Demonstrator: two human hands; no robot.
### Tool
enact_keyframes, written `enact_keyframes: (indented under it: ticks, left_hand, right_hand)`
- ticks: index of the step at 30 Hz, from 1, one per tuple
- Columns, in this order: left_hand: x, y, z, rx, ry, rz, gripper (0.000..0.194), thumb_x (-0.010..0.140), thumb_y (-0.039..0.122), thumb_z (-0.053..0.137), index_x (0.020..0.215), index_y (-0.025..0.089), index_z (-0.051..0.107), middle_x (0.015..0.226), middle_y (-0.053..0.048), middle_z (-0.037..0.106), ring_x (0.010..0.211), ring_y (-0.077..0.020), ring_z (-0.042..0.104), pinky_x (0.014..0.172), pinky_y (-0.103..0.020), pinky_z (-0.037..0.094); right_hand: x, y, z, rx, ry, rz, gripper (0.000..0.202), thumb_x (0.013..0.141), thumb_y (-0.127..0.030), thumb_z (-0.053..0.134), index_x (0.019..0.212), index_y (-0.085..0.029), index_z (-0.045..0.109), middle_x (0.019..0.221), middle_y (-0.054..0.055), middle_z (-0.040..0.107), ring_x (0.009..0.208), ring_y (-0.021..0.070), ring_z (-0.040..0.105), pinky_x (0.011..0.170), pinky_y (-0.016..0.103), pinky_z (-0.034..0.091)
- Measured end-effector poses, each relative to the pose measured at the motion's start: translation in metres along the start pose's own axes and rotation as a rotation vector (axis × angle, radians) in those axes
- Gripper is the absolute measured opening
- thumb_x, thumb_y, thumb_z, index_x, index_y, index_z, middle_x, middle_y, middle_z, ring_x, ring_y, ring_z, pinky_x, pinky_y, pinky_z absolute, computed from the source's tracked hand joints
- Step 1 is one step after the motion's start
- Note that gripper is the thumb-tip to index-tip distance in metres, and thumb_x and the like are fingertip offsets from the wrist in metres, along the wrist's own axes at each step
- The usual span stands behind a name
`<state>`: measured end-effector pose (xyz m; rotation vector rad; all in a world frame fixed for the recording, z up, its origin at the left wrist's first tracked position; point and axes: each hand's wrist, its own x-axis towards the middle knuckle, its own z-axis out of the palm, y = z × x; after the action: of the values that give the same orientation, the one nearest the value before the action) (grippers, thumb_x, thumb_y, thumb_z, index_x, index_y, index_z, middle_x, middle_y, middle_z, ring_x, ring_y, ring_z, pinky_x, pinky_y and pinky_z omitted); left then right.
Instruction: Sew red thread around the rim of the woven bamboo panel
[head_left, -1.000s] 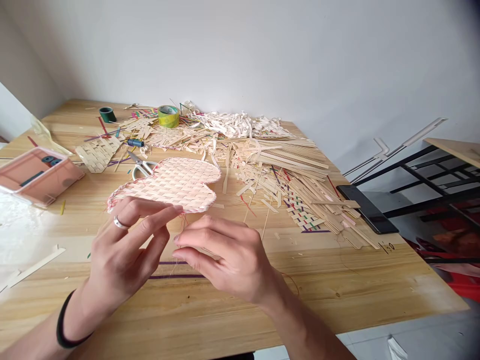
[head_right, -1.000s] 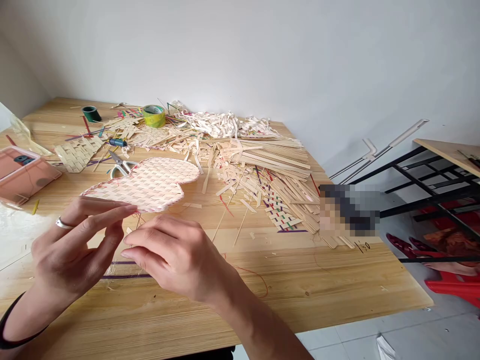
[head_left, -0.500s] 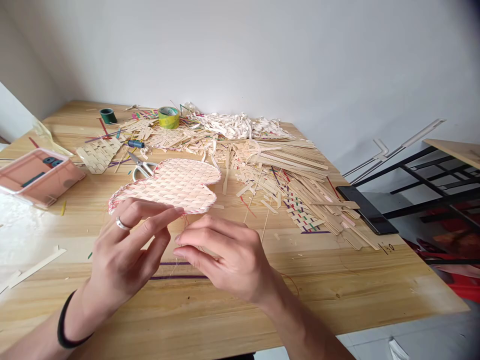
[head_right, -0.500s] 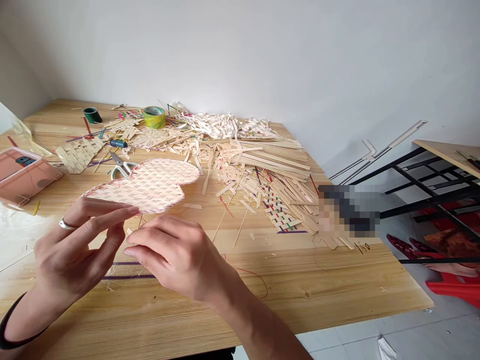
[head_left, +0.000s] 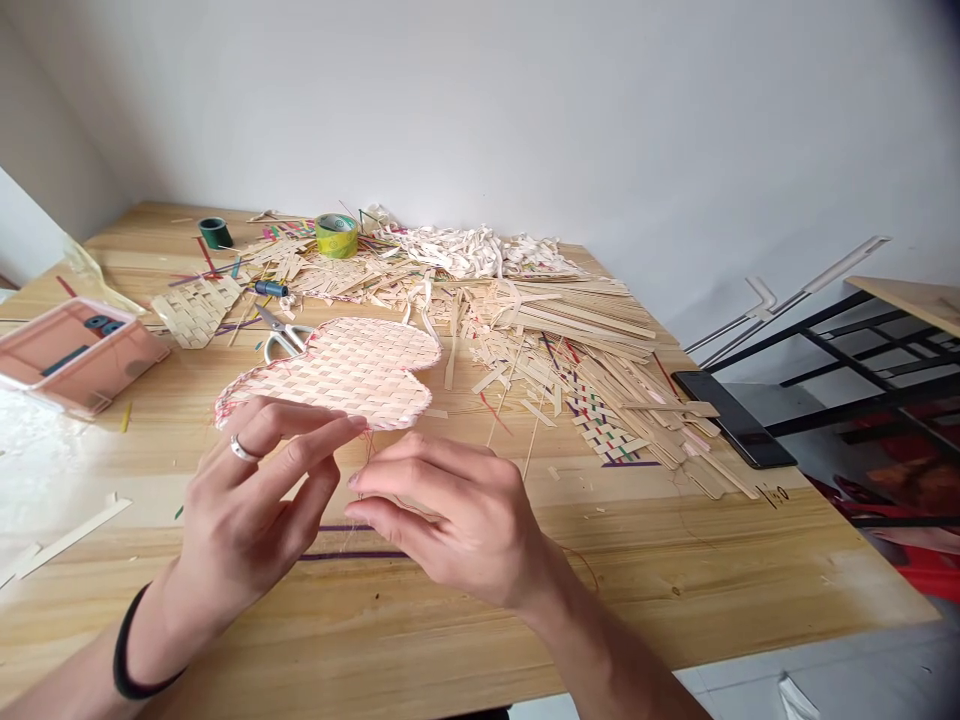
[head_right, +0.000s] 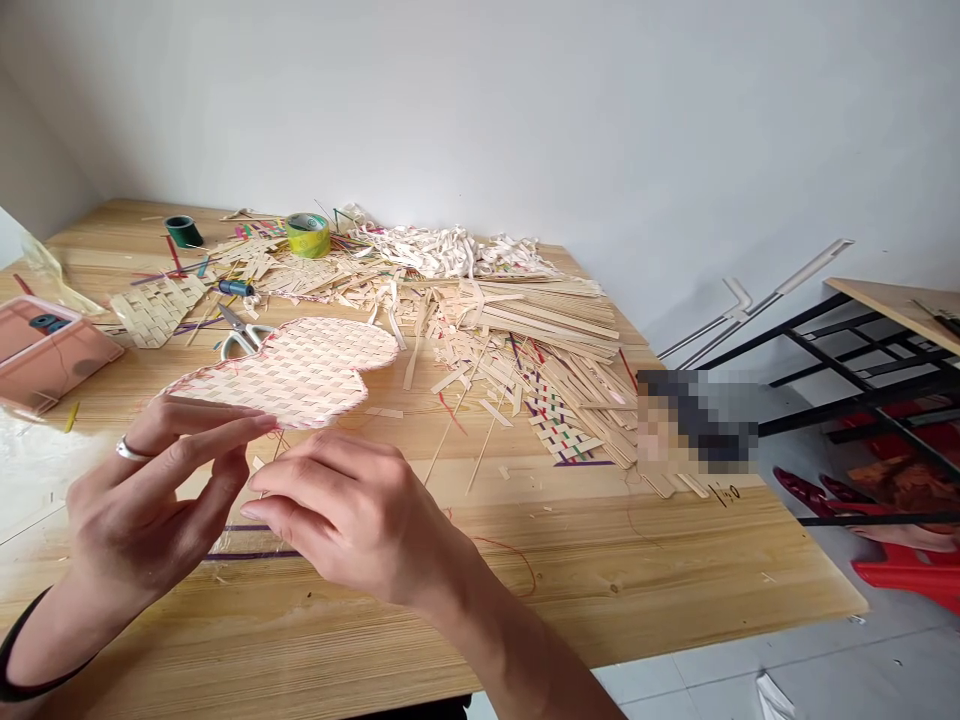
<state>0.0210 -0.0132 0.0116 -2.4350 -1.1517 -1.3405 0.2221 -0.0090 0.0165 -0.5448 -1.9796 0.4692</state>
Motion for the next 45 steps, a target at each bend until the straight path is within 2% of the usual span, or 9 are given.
enact_keyframes:
  ticks: [13, 18, 23, 26, 30, 33, 36, 42, 45]
  left_hand:
    - [-0.001, -0.001, -0.001, -0.004, -0.039, 0.021, 0.041, 0.092, -0.002, 0.064, 0.124, 0.023, 0.068, 0.106, -0.004, 0.071, 0.093, -0.0171, 0.07, 0.084, -0.033, 0.056]
    - [-0.001, 0.0, -0.003, -0.007, -0.054, 0.029, 0.043, 0.092, -0.003, 0.064, 0.126, 0.023, 0.067, 0.106, -0.004, 0.071, 0.093, -0.017, 0.069, 0.084, -0.034, 0.056]
    - [0.0, 0.0, -0.004, -0.022, -0.061, 0.047, 0.042, 0.091, -0.004, 0.063, 0.124, 0.021, 0.068, 0.105, -0.004, 0.071, 0.091, -0.0164, 0.068, 0.084, -0.033, 0.055]
    - [-0.001, -0.001, -0.003, -0.027, -0.061, 0.041, 0.042, 0.091, -0.004, 0.063, 0.126, 0.021, 0.068, 0.106, -0.005, 0.072, 0.092, -0.0168, 0.068, 0.085, -0.033, 0.055]
    - [-0.003, -0.003, -0.003, -0.02, -0.065, 0.048, 0.042, 0.092, -0.001, 0.062, 0.126, 0.023, 0.069, 0.108, -0.005, 0.073, 0.093, -0.0184, 0.07, 0.087, -0.035, 0.055]
    - [-0.003, -0.004, -0.004, -0.024, -0.105, 0.063, 0.044, 0.092, -0.001, 0.061, 0.128, 0.025, 0.068, 0.109, -0.004, 0.074, 0.095, -0.0192, 0.07, 0.088, -0.036, 0.055]
    - [-0.003, -0.004, -0.003, -0.051, -0.128, 0.077, 0.045, 0.093, 0.0, 0.061, 0.129, 0.026, 0.067, 0.108, -0.004, 0.073, 0.097, -0.0192, 0.07, 0.086, -0.035, 0.056]
    - [-0.002, -0.005, -0.001, -0.067, -0.105, 0.102, 0.042, 0.093, -0.002, 0.061, 0.126, 0.022, 0.067, 0.108, -0.005, 0.074, 0.097, -0.0189, 0.069, 0.086, -0.035, 0.054]
    - [-0.002, -0.006, -0.001, -0.061, -0.092, 0.101, 0.041, 0.092, -0.003, 0.061, 0.125, 0.022, 0.068, 0.108, -0.005, 0.073, 0.098, -0.0192, 0.069, 0.086, -0.035, 0.053]
  right_hand:
    - [0.001, -0.001, -0.003, -0.045, 0.028, 0.035, 0.004, 0.101, -0.014, 0.07, 0.104, -0.016, 0.07, 0.095, 0.005, 0.076, 0.088, 0.0126, 0.073, 0.083, 0.023, 0.061]
    - [0.003, -0.001, -0.004, -0.159, 0.101, 0.069, 0.005, 0.1, -0.015, 0.072, 0.105, -0.014, 0.071, 0.089, 0.004, 0.072, 0.08, 0.0126, 0.068, 0.077, 0.026, 0.057]
    - [0.005, -0.002, -0.008, -0.22, 0.173, 0.132, 0.016, 0.097, -0.02, 0.077, 0.11, -0.017, 0.07, 0.084, 0.002, 0.065, 0.082, 0.0156, 0.061, 0.081, 0.031, 0.055]
    - [0.007, -0.001, -0.015, -0.196, 0.162, 0.161, 0.014, 0.1, -0.027, 0.074, 0.111, -0.019, 0.07, 0.096, 0.005, 0.066, 0.094, 0.0194, 0.061, 0.089, 0.037, 0.053]
    - [0.008, 0.002, -0.021, -0.225, 0.136, 0.323, 0.018, 0.107, -0.027, 0.059, 0.102, -0.02, 0.075, 0.103, 0.008, 0.062, 0.105, 0.0218, 0.06, 0.098, 0.043, 0.049]
    - [0.008, 0.005, -0.02, -0.108, 0.053, 0.388, 0.016, 0.105, -0.028, 0.065, 0.1, -0.02, 0.077, 0.108, 0.007, 0.062, 0.112, 0.0206, 0.06, 0.106, 0.042, 0.046]
    - [0.009, 0.008, -0.016, 0.058, 0.023, 0.433, 0.011, 0.101, -0.028, 0.071, 0.097, -0.021, 0.078, 0.107, 0.005, 0.065, 0.111, 0.0181, 0.062, 0.105, 0.036, 0.048]
    - [0.011, 0.017, -0.009, 0.225, 0.195, 0.466, 0.018, 0.1, -0.033, 0.071, 0.088, -0.019, 0.073, 0.095, 0.003, 0.068, 0.096, 0.0153, 0.065, 0.092, 0.03, 0.053]
    - [0.013, 0.025, -0.02, 0.333, 0.349, 0.513, 0.022, 0.1, -0.04, 0.071, 0.092, -0.019, 0.071, 0.092, 0.003, 0.07, 0.09, 0.0143, 0.066, 0.085, 0.028, 0.055]
